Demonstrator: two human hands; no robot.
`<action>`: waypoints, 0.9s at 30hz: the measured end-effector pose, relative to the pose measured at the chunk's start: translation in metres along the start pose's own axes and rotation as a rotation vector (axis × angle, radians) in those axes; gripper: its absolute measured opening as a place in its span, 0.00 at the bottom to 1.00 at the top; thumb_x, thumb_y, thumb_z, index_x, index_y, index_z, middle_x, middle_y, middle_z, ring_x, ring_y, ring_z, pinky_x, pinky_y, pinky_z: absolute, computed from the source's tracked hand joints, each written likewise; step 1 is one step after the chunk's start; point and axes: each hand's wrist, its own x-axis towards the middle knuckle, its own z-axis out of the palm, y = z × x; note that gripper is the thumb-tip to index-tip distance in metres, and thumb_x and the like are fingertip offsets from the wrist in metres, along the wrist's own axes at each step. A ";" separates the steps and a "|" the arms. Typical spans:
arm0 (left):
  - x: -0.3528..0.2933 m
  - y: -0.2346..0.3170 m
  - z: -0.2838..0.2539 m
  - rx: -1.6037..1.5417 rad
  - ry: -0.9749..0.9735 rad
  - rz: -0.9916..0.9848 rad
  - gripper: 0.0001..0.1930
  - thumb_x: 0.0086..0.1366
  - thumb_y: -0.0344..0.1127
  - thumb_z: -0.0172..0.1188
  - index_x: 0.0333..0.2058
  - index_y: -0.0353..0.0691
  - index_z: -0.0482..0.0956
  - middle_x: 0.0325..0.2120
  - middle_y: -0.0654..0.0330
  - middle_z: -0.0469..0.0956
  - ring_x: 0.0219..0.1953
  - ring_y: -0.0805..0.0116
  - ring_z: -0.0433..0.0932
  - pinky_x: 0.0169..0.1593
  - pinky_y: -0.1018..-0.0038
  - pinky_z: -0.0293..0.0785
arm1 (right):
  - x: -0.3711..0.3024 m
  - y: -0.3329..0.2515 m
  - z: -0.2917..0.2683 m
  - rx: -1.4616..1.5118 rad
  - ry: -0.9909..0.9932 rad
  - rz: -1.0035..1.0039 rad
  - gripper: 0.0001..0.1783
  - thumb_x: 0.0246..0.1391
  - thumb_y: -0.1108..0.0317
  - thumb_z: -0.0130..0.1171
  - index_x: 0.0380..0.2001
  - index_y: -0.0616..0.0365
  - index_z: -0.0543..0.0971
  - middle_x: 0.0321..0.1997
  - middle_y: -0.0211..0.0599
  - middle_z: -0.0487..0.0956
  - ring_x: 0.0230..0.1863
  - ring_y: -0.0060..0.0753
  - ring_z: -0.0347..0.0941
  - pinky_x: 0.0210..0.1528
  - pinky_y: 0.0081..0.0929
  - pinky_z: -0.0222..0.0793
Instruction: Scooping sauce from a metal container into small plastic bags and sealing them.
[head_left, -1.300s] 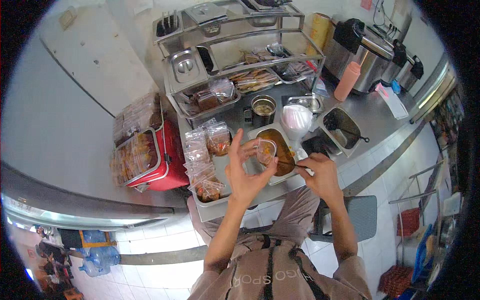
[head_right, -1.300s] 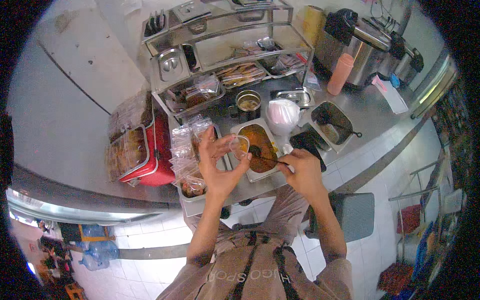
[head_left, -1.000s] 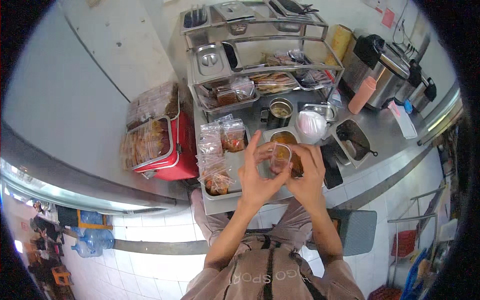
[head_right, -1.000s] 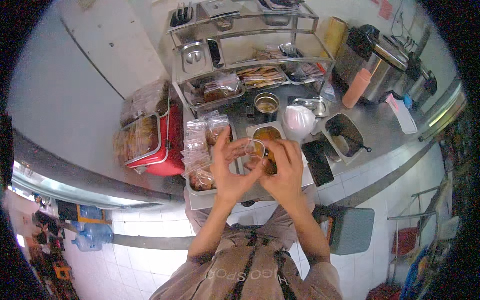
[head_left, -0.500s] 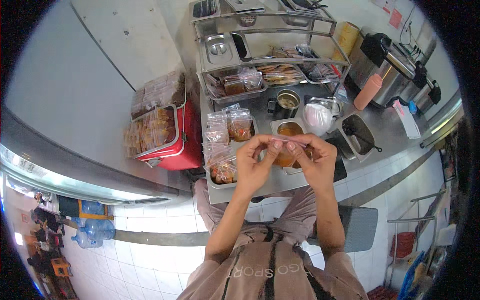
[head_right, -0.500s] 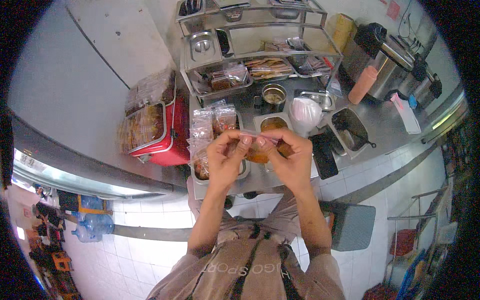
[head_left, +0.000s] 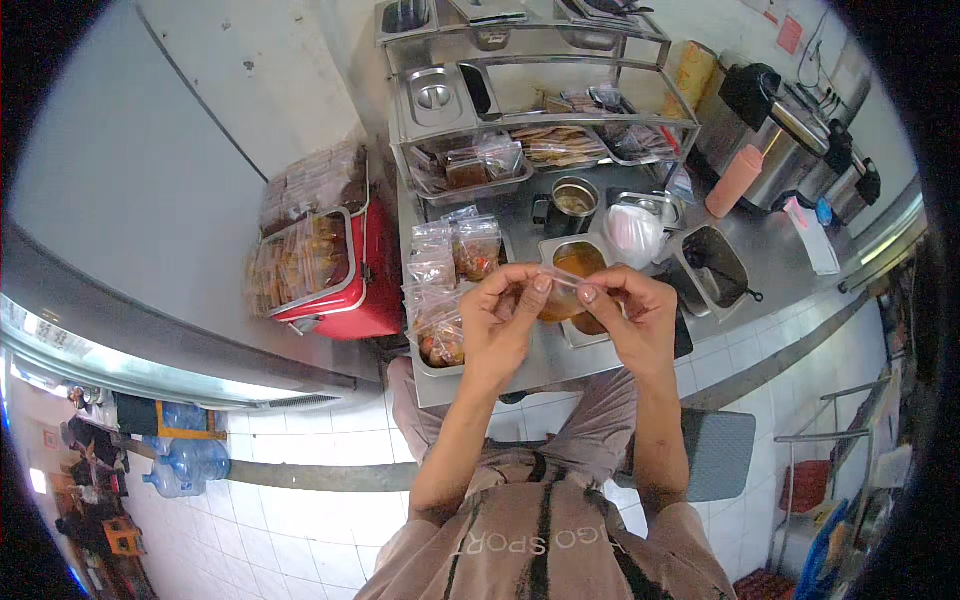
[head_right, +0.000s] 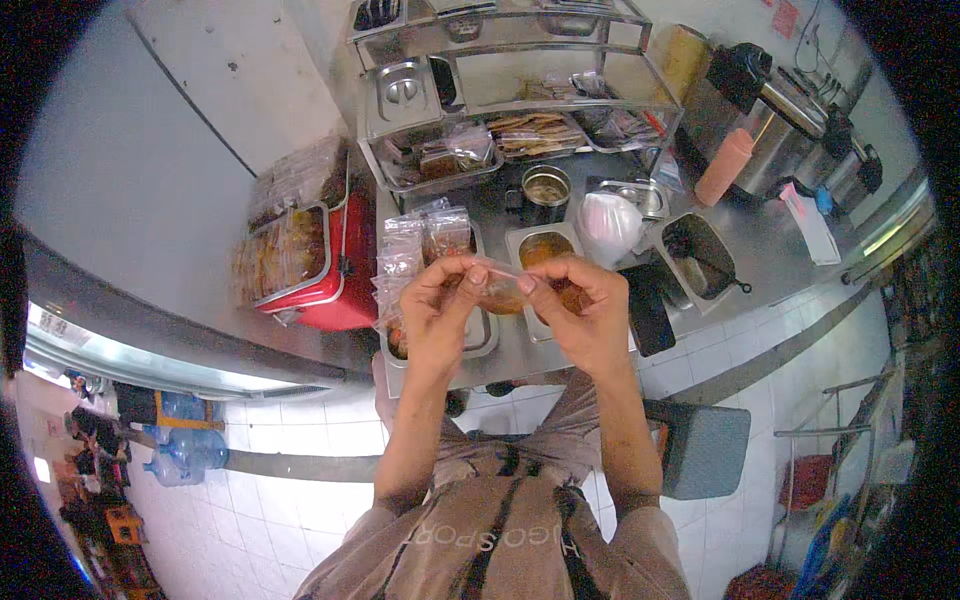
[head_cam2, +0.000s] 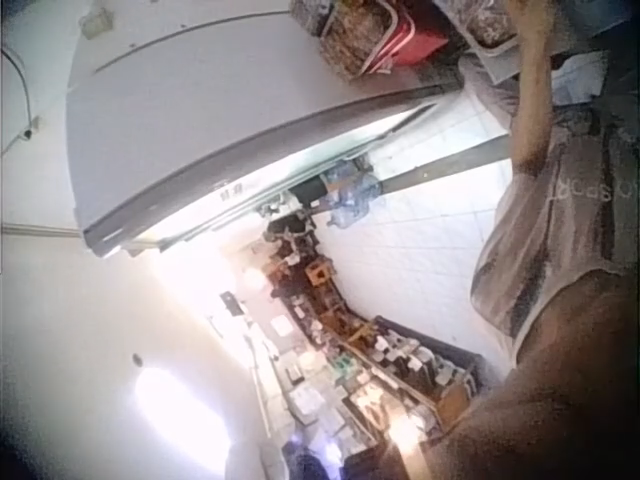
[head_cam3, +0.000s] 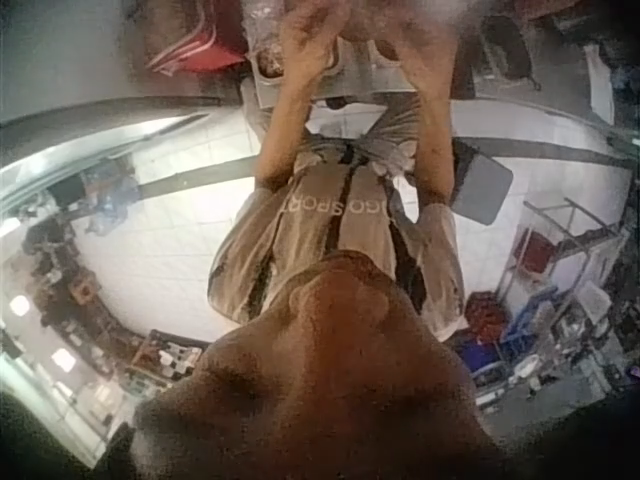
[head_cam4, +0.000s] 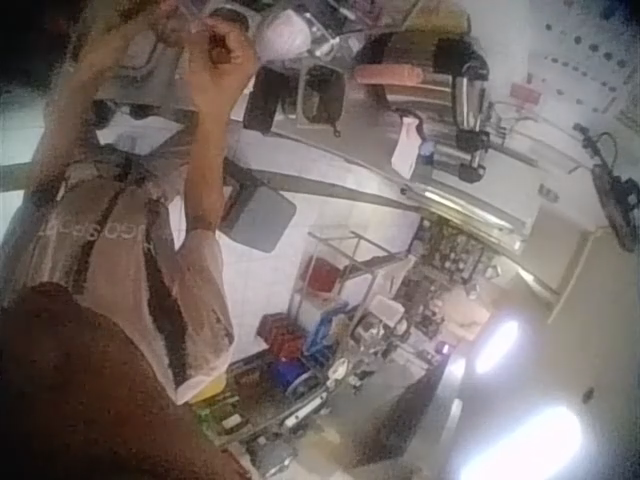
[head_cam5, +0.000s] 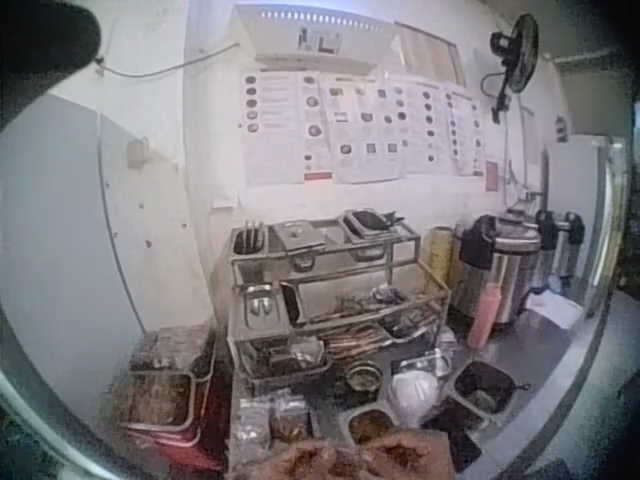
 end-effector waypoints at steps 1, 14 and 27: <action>0.000 -0.001 0.000 -0.002 -0.004 -0.001 0.08 0.67 0.32 0.65 0.41 0.34 0.83 0.36 0.63 0.83 0.38 0.77 0.79 0.42 0.79 0.73 | 0.000 0.002 0.001 0.021 0.008 -0.024 0.07 0.57 0.72 0.69 0.36 0.64 0.83 0.29 0.26 0.79 0.29 0.13 0.69 0.30 0.14 0.63; -0.001 -0.002 0.003 0.043 0.063 -0.006 0.09 0.68 0.33 0.65 0.41 0.33 0.83 0.35 0.62 0.83 0.36 0.77 0.78 0.42 0.79 0.73 | 0.004 -0.006 -0.007 -0.226 -0.007 -0.135 0.07 0.54 0.73 0.70 0.33 0.65 0.83 0.28 0.35 0.82 0.31 0.22 0.76 0.36 0.22 0.70; -0.022 -0.015 0.002 0.100 0.006 0.009 0.07 0.70 0.28 0.61 0.42 0.31 0.82 0.38 0.59 0.83 0.40 0.75 0.79 0.45 0.78 0.75 | -0.006 -0.013 -0.001 -0.372 -0.035 -0.136 0.05 0.50 0.73 0.70 0.29 0.62 0.83 0.26 0.37 0.81 0.26 0.26 0.76 0.30 0.23 0.68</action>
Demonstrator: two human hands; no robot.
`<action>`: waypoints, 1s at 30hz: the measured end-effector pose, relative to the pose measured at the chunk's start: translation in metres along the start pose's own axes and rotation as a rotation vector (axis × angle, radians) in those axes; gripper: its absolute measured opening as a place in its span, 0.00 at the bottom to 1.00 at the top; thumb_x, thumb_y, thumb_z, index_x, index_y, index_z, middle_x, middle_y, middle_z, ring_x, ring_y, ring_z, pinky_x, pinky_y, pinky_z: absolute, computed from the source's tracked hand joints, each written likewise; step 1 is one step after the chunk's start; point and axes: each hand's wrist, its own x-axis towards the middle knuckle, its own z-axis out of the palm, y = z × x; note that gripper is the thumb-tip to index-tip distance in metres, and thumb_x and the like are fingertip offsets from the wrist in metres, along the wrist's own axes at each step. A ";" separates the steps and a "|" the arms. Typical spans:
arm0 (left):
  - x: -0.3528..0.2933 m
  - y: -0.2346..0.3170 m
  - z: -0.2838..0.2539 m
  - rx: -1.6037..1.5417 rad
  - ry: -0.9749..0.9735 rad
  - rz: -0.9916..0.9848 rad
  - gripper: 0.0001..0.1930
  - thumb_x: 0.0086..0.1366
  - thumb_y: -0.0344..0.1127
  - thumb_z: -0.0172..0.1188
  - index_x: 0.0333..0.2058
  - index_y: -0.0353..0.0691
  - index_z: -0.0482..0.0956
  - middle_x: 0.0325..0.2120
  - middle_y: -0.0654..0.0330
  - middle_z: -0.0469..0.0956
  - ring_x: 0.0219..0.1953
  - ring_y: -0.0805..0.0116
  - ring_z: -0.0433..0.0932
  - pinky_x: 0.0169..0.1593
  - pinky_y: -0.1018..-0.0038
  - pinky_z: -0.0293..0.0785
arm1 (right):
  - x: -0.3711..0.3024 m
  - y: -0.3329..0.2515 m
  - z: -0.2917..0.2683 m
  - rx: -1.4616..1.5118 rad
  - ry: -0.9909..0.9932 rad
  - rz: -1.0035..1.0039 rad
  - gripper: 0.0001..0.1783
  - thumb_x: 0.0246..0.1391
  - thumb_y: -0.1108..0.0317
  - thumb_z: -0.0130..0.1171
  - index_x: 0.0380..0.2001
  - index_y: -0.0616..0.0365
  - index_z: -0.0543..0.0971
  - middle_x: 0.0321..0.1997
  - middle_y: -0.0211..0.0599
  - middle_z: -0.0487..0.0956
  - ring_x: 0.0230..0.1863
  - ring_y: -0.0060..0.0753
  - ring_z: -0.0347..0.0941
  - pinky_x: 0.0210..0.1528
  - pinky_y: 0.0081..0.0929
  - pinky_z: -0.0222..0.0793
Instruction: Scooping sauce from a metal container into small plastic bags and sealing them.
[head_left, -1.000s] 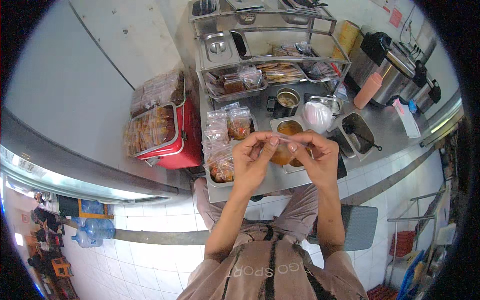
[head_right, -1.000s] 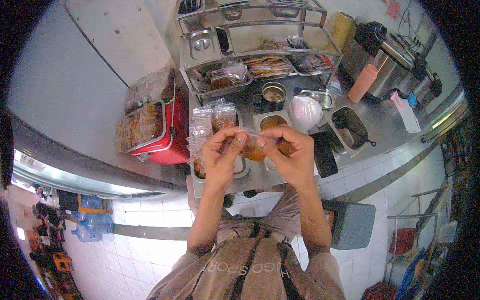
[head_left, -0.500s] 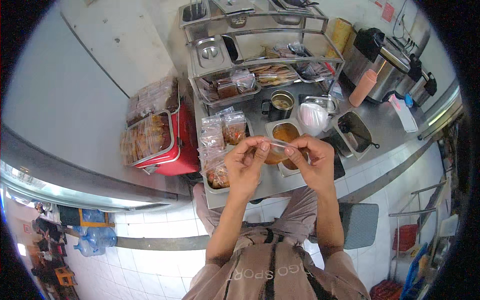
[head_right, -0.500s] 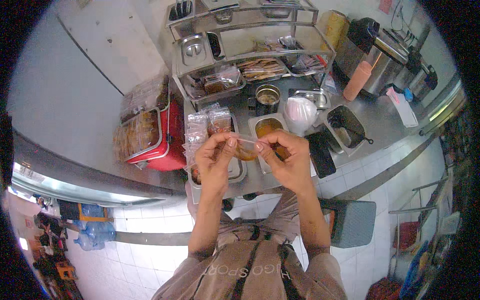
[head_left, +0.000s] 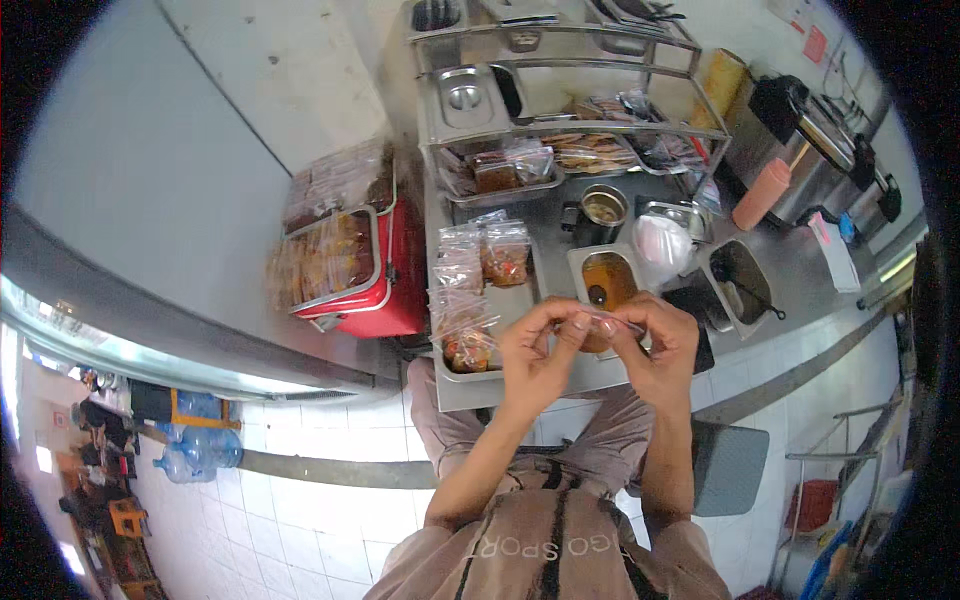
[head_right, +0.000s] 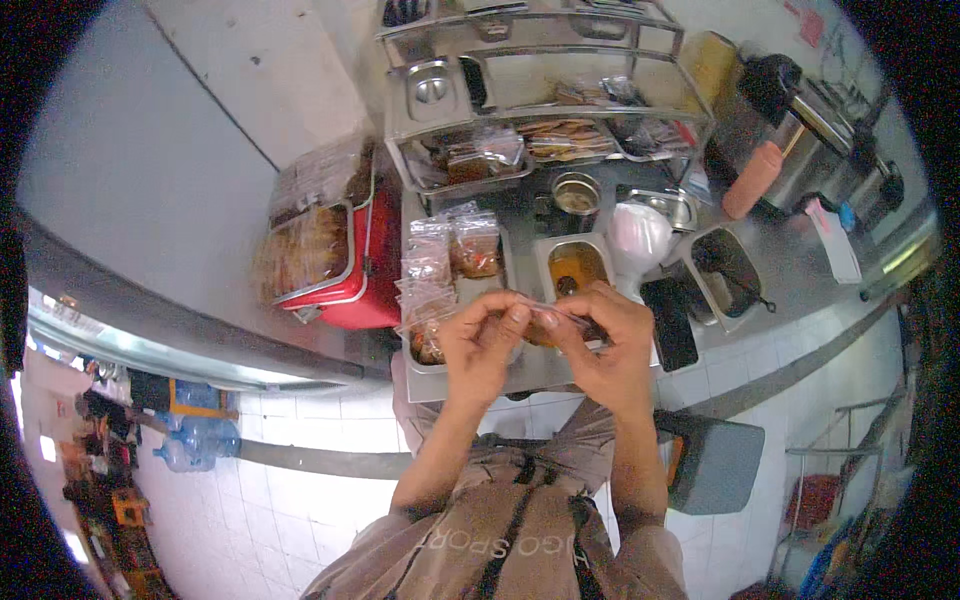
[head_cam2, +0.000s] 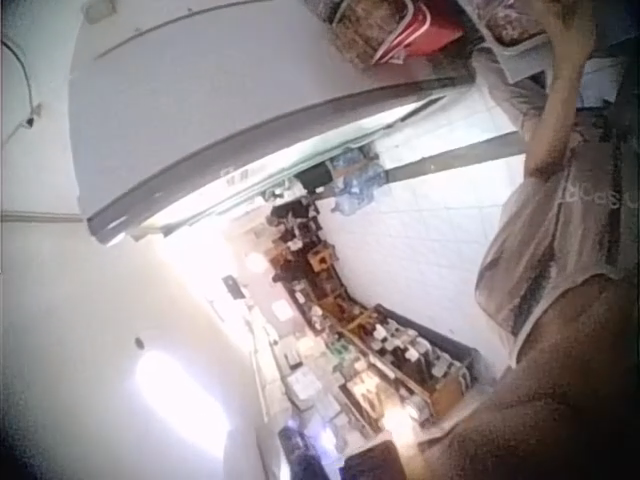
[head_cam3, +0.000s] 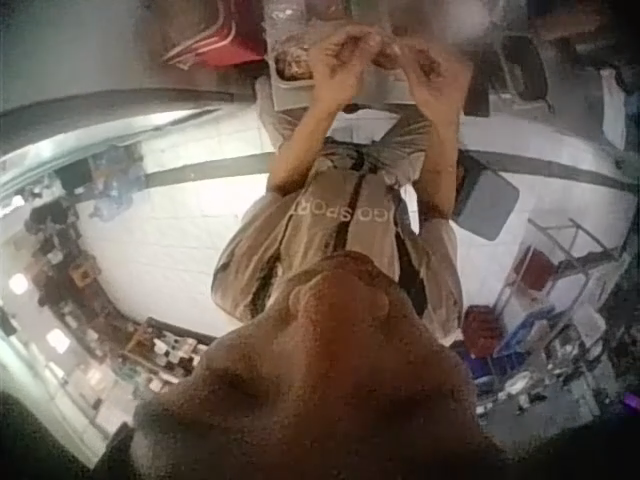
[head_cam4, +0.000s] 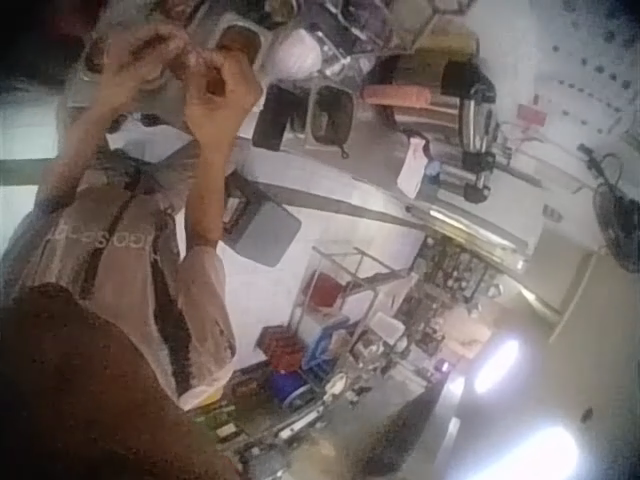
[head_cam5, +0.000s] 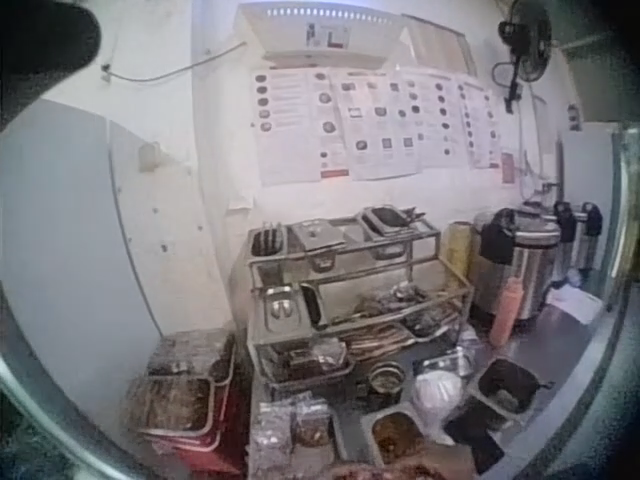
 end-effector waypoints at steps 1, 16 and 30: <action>-0.002 -0.001 0.001 0.025 -0.012 0.021 0.06 0.70 0.28 0.61 0.42 0.32 0.82 0.37 0.59 0.83 0.39 0.75 0.79 0.45 0.77 0.74 | -0.002 -0.002 0.001 0.008 -0.011 -0.004 0.05 0.50 0.73 0.70 0.29 0.62 0.83 0.26 0.37 0.81 0.26 0.26 0.76 0.30 0.23 0.68; -0.028 -0.011 -0.030 0.159 0.056 0.068 0.01 0.66 0.24 0.63 0.34 0.32 0.81 0.33 0.56 0.83 0.38 0.69 0.80 0.43 0.75 0.74 | -0.014 -0.009 0.019 -0.189 -0.032 -0.168 0.10 0.39 0.78 0.73 0.27 0.58 0.83 0.23 0.35 0.75 0.24 0.35 0.71 0.28 0.30 0.64; -0.013 -0.004 -0.078 0.059 0.376 -0.010 0.17 0.76 0.39 0.49 0.53 0.30 0.75 0.48 0.47 0.81 0.46 0.60 0.81 0.54 0.66 0.76 | 0.062 0.004 0.044 -0.291 -0.450 -0.216 0.05 0.44 0.75 0.64 0.28 0.60 0.79 0.27 0.42 0.75 0.29 0.52 0.74 0.32 0.43 0.67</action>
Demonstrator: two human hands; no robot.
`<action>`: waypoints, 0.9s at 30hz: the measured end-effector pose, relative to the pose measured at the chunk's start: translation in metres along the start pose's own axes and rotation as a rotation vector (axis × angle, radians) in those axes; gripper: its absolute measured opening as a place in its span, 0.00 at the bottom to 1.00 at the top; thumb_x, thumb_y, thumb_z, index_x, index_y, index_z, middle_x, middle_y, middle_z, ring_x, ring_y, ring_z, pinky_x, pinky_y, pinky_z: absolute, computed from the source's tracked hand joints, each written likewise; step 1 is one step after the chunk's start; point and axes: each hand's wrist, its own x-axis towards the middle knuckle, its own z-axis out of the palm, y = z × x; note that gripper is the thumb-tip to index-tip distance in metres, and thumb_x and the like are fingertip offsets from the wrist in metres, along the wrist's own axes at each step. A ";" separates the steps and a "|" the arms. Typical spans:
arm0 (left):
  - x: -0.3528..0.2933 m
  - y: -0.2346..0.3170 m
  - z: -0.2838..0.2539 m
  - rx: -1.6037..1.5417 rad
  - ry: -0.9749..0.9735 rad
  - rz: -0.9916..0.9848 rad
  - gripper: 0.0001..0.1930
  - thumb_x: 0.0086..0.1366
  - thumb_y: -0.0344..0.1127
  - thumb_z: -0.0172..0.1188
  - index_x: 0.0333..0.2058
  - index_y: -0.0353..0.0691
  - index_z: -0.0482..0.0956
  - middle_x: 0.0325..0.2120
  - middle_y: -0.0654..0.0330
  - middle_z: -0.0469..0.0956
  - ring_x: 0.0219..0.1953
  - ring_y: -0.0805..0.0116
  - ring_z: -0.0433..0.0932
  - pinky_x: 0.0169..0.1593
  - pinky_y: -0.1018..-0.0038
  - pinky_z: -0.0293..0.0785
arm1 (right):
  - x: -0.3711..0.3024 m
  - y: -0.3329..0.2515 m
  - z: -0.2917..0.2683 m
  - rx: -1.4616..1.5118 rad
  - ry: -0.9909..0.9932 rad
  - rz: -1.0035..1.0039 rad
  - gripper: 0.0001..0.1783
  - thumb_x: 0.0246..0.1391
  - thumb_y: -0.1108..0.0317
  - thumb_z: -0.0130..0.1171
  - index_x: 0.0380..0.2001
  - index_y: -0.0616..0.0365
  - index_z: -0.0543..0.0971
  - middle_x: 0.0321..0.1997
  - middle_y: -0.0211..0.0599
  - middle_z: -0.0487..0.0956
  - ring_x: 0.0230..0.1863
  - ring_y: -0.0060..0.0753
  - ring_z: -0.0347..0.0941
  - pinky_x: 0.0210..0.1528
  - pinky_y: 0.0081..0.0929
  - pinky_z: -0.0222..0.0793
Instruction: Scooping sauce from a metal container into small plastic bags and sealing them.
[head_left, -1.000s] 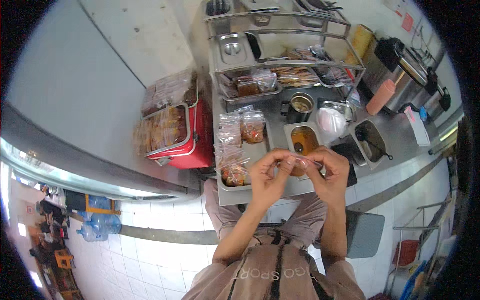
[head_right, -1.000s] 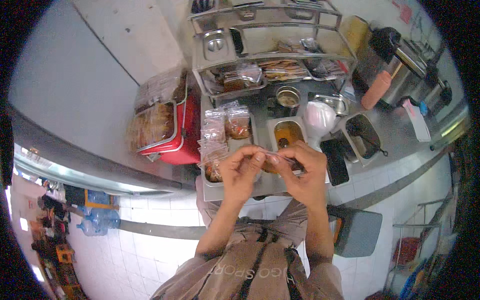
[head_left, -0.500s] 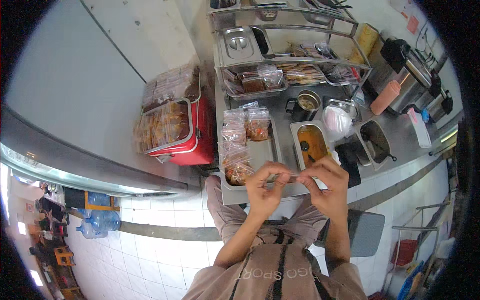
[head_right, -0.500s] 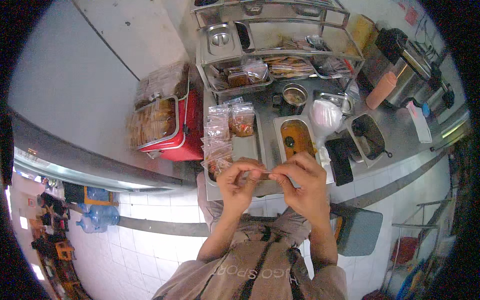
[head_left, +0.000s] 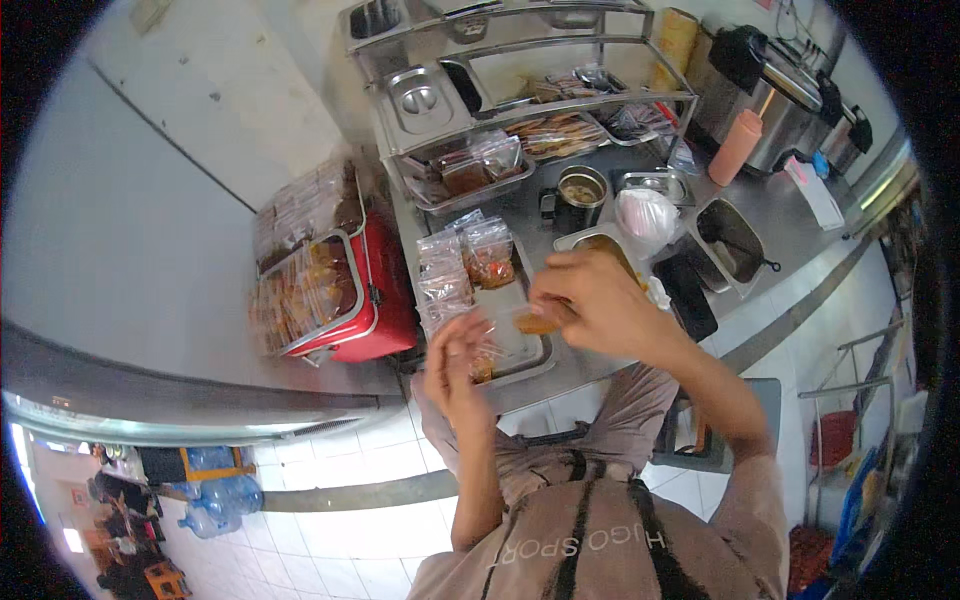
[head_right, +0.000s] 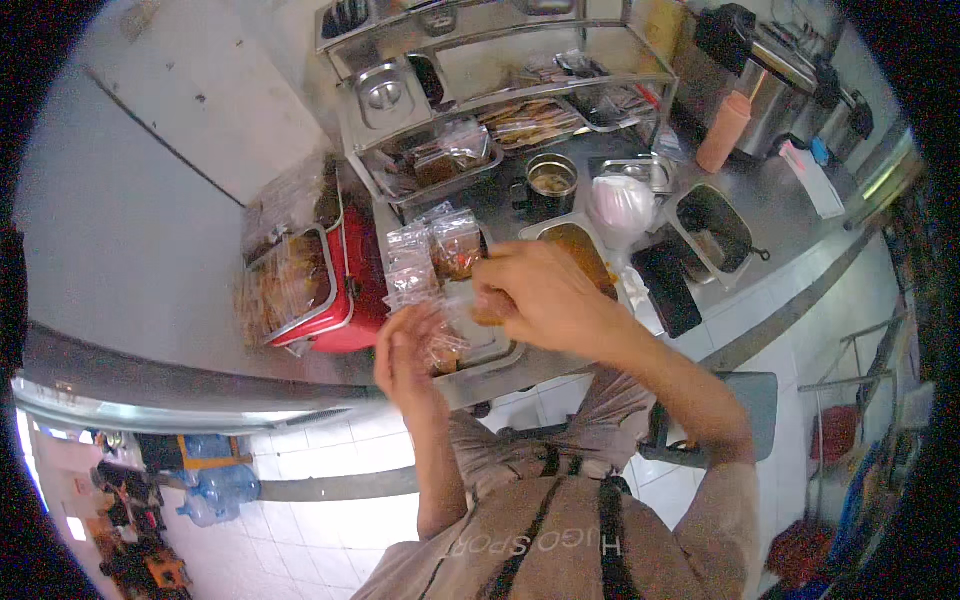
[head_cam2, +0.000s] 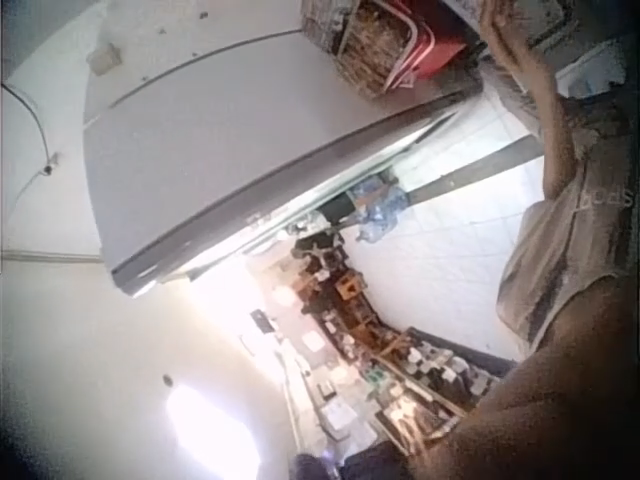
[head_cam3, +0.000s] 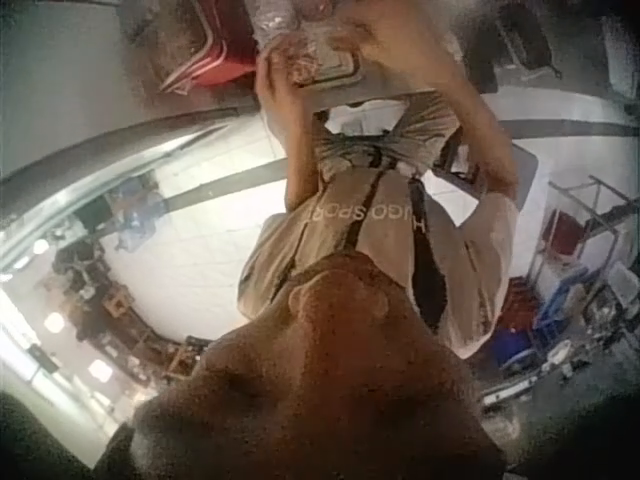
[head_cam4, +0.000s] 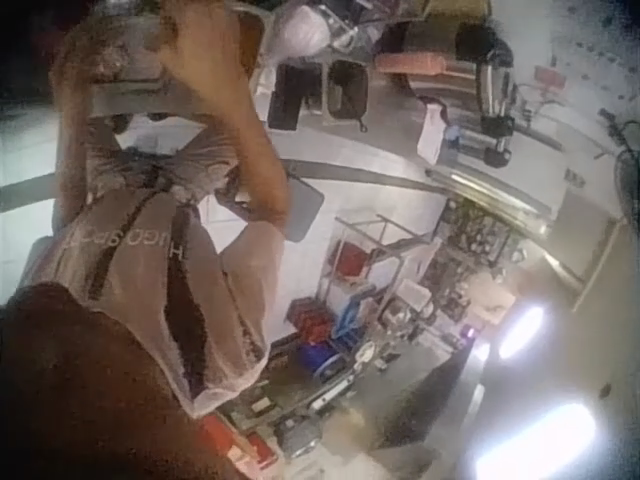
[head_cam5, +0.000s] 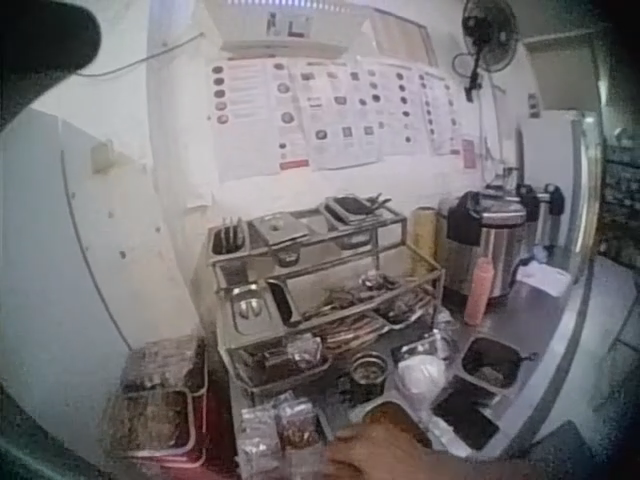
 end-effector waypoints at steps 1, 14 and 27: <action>0.003 -0.002 -0.013 -0.005 -0.017 -0.003 0.17 0.76 0.39 0.49 0.53 0.30 0.75 0.48 0.47 0.81 0.46 0.60 0.81 0.54 0.66 0.76 | 0.009 0.007 0.003 0.004 -0.067 0.002 0.05 0.45 0.74 0.64 0.28 0.59 0.79 0.28 0.43 0.76 0.31 0.53 0.75 0.33 0.45 0.68; -0.029 -0.005 -0.082 0.101 0.230 -0.058 0.17 0.72 0.38 0.54 0.52 0.32 0.74 0.40 0.50 0.81 0.37 0.67 0.81 0.45 0.74 0.77 | 0.075 0.097 0.051 -0.395 -0.274 0.161 0.14 0.44 0.71 0.61 0.37 0.60 0.84 0.31 0.49 0.83 0.39 0.59 0.81 0.42 0.50 0.77; -0.025 -0.005 -0.042 0.114 0.035 -0.039 0.14 0.71 0.35 0.56 0.48 0.31 0.76 0.39 0.51 0.82 0.38 0.63 0.82 0.45 0.70 0.78 | -0.069 0.265 -0.043 -0.507 0.233 0.370 0.18 0.35 0.62 0.72 0.31 0.58 0.82 0.30 0.45 0.83 0.31 0.54 0.80 0.35 0.44 0.75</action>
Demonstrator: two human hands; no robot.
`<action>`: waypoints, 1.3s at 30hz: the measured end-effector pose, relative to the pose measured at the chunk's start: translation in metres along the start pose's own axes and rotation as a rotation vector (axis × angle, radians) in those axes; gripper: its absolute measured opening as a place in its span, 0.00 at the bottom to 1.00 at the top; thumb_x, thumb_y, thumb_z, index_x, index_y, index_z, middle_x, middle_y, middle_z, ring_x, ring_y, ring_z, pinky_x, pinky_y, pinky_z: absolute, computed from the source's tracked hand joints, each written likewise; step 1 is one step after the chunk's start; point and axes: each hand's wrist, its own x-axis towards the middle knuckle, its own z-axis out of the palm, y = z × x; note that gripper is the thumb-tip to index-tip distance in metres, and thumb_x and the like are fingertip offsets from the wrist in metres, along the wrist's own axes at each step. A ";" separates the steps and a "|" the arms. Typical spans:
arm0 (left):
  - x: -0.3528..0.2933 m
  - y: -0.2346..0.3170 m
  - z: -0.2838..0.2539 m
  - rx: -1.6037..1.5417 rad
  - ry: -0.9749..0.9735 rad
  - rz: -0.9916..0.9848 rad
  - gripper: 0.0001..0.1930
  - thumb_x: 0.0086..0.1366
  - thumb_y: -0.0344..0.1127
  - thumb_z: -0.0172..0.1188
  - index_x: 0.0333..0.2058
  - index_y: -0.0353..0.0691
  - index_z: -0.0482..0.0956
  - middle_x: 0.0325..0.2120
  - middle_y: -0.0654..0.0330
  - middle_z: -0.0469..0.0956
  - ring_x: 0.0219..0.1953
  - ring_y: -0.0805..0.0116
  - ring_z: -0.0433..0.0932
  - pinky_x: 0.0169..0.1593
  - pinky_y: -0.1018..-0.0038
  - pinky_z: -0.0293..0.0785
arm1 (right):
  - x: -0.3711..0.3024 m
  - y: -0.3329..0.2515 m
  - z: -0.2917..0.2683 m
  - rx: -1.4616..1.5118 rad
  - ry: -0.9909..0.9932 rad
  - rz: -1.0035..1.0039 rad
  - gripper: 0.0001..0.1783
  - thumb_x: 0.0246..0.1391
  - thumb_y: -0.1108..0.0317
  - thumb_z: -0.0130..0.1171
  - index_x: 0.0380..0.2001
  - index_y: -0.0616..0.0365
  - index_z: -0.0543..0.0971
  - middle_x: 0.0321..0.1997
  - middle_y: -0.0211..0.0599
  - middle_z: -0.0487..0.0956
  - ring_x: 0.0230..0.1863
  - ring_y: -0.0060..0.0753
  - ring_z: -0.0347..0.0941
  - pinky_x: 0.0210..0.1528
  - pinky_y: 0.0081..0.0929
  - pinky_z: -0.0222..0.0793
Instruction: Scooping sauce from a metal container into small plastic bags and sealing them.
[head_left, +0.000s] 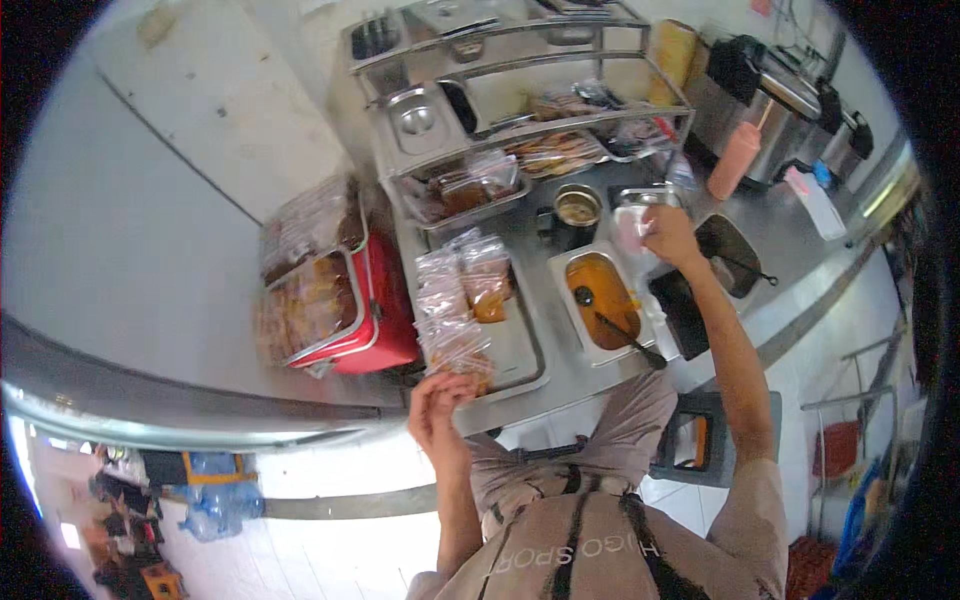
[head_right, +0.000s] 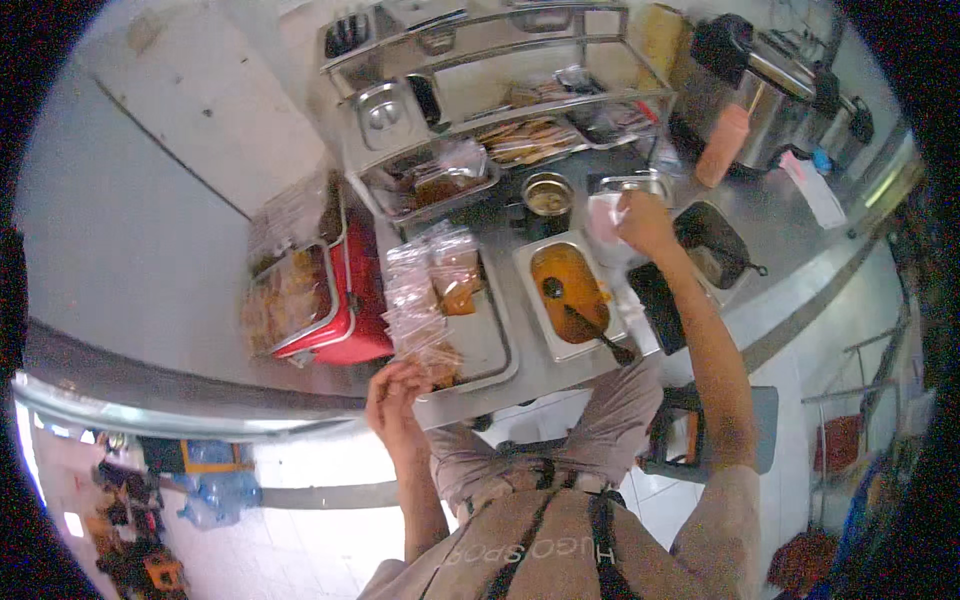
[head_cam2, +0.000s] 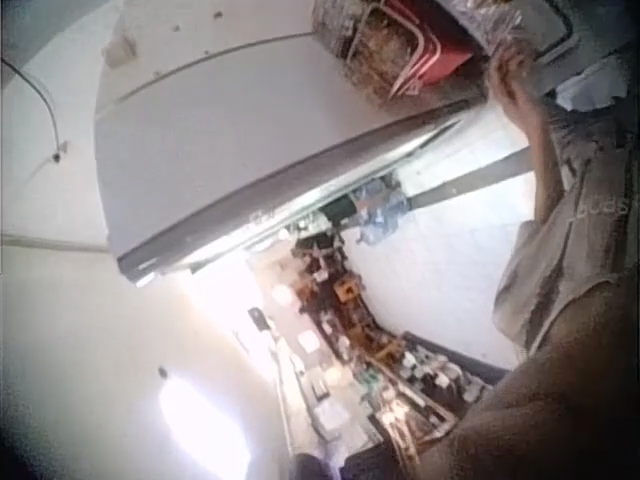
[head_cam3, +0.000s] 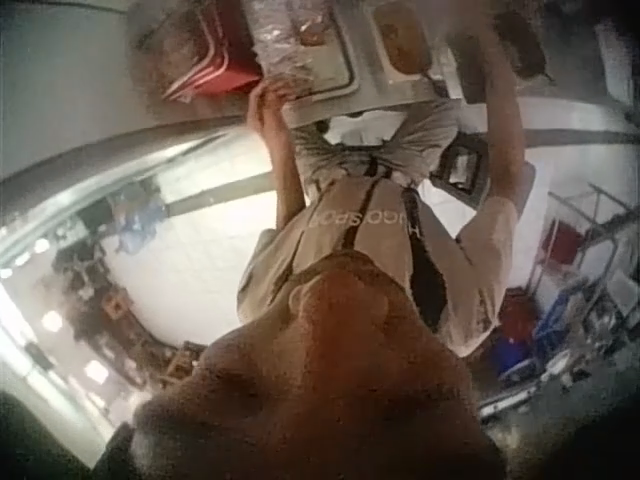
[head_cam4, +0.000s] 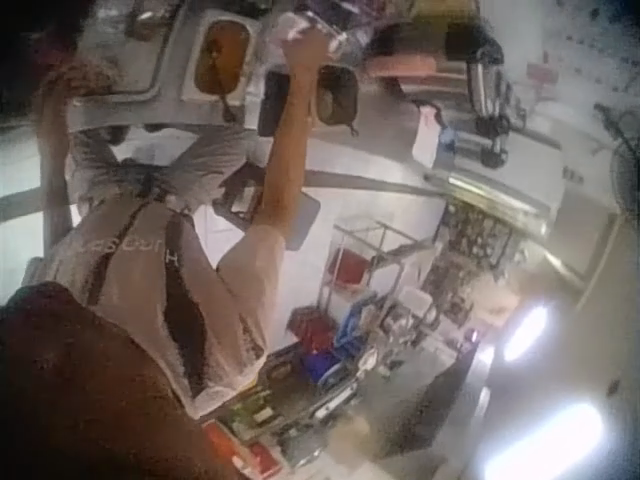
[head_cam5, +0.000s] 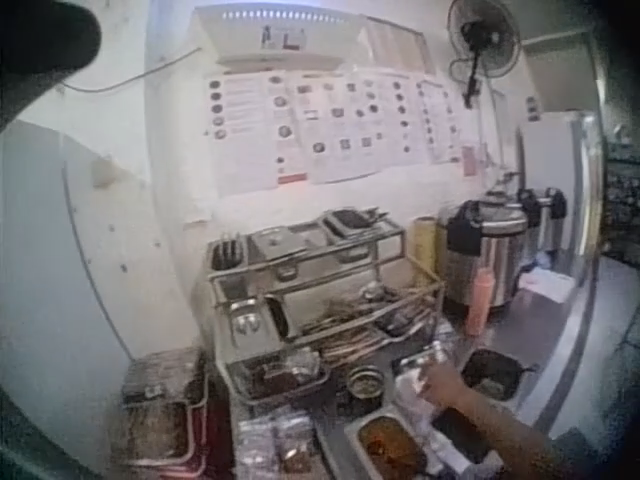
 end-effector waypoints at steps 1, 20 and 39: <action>-0.001 0.004 0.004 -0.018 -0.046 -0.004 0.13 0.71 0.34 0.56 0.48 0.30 0.76 0.39 0.50 0.82 0.39 0.63 0.82 0.45 0.69 0.78 | 0.000 0.001 0.001 0.091 0.003 0.034 0.16 0.35 0.65 0.72 0.29 0.60 0.82 0.29 0.45 0.83 0.29 0.49 0.80 0.34 0.41 0.75; 0.004 0.047 0.084 0.157 -0.423 0.086 0.06 0.66 0.23 0.62 0.40 0.32 0.83 0.35 0.59 0.83 0.39 0.73 0.81 0.44 0.77 0.75 | -0.065 -0.186 -0.131 1.110 -0.004 0.193 0.09 0.52 0.79 0.67 0.38 0.63 0.82 0.34 0.29 0.84 0.33 0.14 0.77 0.36 0.16 0.72; -0.004 0.046 0.051 0.393 -0.307 0.208 0.03 0.58 0.23 0.67 0.32 0.34 0.84 0.24 0.60 0.81 0.25 0.72 0.76 0.31 0.77 0.70 | -0.093 -0.276 -0.088 1.139 -0.109 0.045 0.13 0.49 0.71 0.73 0.38 0.60 0.82 0.33 0.31 0.84 0.32 0.17 0.79 0.30 0.17 0.71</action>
